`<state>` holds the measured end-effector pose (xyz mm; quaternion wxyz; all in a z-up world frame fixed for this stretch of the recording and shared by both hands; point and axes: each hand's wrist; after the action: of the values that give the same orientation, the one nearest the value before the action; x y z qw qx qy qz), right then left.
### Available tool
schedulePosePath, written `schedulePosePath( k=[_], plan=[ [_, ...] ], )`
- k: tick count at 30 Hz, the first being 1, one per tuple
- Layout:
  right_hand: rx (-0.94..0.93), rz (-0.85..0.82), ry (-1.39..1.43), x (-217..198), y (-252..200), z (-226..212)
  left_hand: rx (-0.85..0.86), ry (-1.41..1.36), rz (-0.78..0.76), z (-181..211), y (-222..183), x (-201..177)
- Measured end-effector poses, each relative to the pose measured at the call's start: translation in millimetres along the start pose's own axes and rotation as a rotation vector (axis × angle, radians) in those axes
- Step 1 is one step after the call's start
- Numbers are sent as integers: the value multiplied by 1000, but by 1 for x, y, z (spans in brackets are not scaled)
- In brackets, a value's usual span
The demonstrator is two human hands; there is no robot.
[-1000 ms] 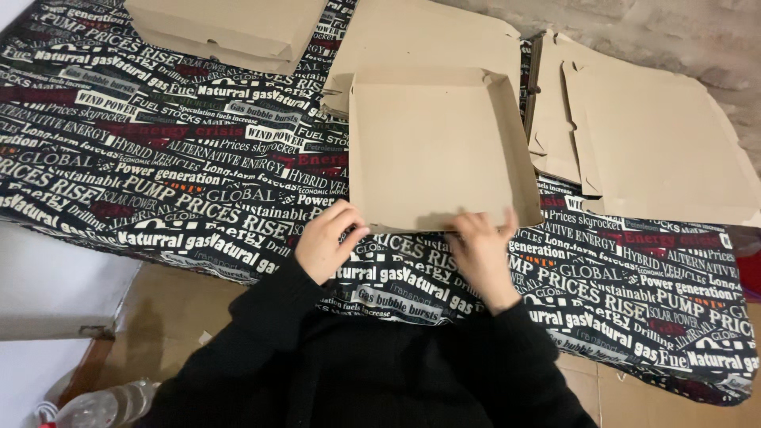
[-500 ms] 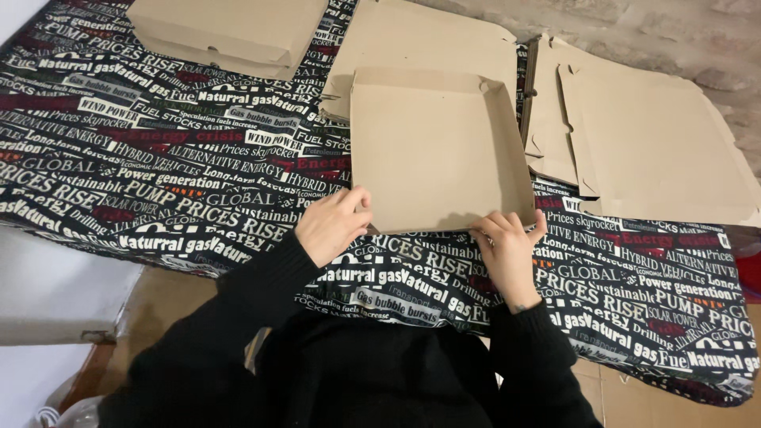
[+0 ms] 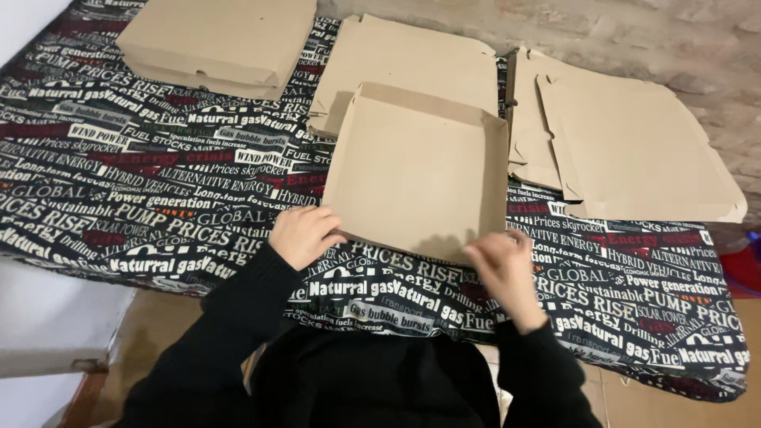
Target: The person folds several cardboard pizza boxes by hand on a surface covered with a patterned cloth.
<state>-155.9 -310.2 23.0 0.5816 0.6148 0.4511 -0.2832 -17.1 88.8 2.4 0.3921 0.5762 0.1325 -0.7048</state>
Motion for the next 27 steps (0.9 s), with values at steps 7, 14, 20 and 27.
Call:
schedulePosePath(
  k=[7, 14, 20, 27],
  plan=[
    [392, 33, -276, -19, 13, 160, 142, 109, 92, -65, 33, 30],
    [529, -51, -541, 21, 30, 225, 32, 206, 109, -114, 170, 15],
    [572, -8, -606, 46, 23, 250, -224, 172, 162, -187, 276, 44],
    [361, 194, -683, 23, 26, 218, -524, -148, 380, -146, 248, 22]
  ],
)
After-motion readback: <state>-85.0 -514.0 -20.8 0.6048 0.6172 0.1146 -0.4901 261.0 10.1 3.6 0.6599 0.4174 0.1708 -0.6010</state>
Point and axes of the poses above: each hand's wrist, its own y-axis towards the middle knuckle, its own x-axis out of the palm, z = x × y, and after that the axes turned 13 degrees about -y, right-handed
